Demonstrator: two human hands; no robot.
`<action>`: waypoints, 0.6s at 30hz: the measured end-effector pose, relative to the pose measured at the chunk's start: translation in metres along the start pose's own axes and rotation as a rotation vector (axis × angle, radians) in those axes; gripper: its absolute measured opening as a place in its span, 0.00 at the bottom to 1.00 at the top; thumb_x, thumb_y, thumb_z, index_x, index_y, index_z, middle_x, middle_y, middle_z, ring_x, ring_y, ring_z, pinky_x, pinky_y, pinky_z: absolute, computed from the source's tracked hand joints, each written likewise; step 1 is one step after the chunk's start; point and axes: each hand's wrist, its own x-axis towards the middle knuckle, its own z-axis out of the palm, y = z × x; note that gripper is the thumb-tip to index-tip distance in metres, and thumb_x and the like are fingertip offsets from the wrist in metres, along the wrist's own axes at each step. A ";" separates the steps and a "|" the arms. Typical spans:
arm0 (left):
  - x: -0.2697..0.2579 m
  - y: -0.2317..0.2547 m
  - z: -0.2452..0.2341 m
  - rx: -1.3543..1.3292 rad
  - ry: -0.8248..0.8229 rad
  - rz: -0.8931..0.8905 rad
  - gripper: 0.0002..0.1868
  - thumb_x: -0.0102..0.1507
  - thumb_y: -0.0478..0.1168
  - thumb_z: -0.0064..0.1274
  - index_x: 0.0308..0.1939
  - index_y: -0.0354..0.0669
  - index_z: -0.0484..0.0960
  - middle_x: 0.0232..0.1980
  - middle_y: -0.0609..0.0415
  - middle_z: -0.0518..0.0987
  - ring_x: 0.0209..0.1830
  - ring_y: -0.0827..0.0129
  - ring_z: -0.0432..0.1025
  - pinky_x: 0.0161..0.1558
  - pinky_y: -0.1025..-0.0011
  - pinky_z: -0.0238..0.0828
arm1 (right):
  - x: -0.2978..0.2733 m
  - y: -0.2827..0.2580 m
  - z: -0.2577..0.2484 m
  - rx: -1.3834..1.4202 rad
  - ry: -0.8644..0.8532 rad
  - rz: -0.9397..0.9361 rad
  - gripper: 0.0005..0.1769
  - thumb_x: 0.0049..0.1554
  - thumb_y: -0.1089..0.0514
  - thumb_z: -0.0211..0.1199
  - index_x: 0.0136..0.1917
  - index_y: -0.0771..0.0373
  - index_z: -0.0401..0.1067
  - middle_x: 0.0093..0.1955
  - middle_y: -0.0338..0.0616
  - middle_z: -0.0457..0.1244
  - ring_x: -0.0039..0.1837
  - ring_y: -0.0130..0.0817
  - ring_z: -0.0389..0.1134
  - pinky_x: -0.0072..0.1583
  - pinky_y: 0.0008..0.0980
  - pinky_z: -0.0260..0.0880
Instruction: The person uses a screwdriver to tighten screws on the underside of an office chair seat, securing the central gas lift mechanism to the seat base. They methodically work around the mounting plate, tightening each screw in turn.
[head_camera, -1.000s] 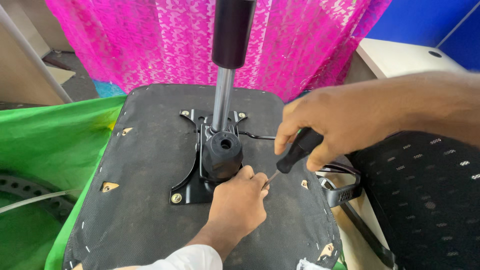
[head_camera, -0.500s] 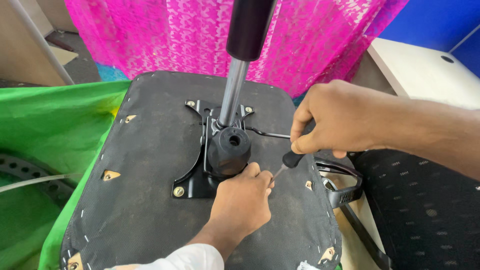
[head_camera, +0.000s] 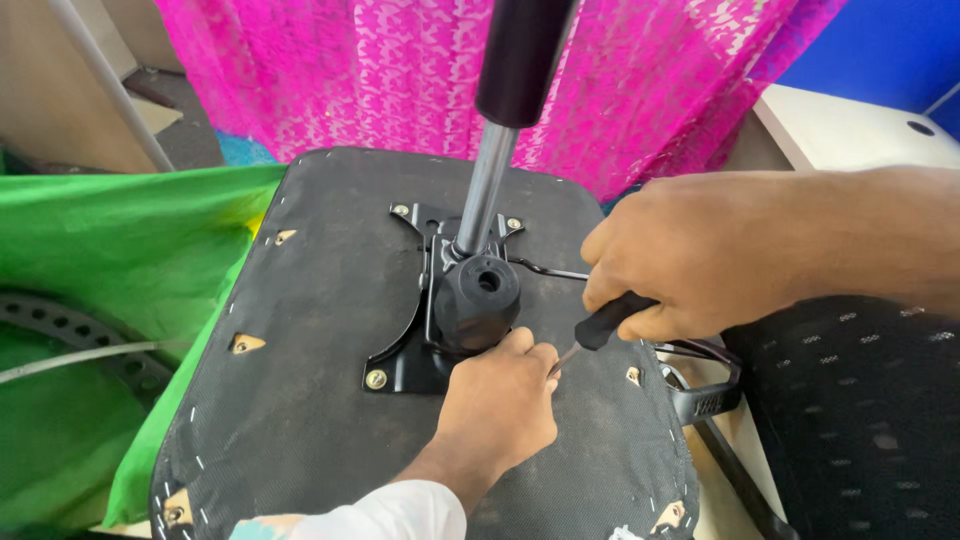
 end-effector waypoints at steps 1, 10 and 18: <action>0.000 -0.001 0.000 0.005 0.018 0.014 0.07 0.64 0.43 0.54 0.40 0.44 0.81 0.42 0.53 0.75 0.38 0.58 0.77 0.39 0.60 0.75 | 0.002 -0.003 0.000 -0.005 0.014 -0.007 0.24 0.52 0.45 0.67 0.62 0.47 0.78 0.46 0.34 0.67 0.50 0.31 0.72 0.53 0.37 0.73; 0.000 -0.004 0.004 -0.046 0.010 -0.008 0.08 0.64 0.43 0.54 0.40 0.44 0.82 0.40 0.55 0.76 0.38 0.59 0.77 0.39 0.60 0.74 | 0.004 -0.010 0.011 0.205 0.178 0.222 0.21 0.47 0.41 0.75 0.50 0.53 0.84 0.43 0.43 0.72 0.47 0.38 0.75 0.55 0.42 0.75; -0.002 -0.001 0.000 -0.053 0.038 0.008 0.07 0.64 0.43 0.55 0.38 0.44 0.81 0.40 0.55 0.76 0.37 0.58 0.76 0.39 0.60 0.74 | -0.013 -0.009 -0.005 0.204 0.073 0.011 0.24 0.47 0.46 0.72 0.58 0.47 0.77 0.46 0.34 0.67 0.46 0.31 0.71 0.47 0.39 0.72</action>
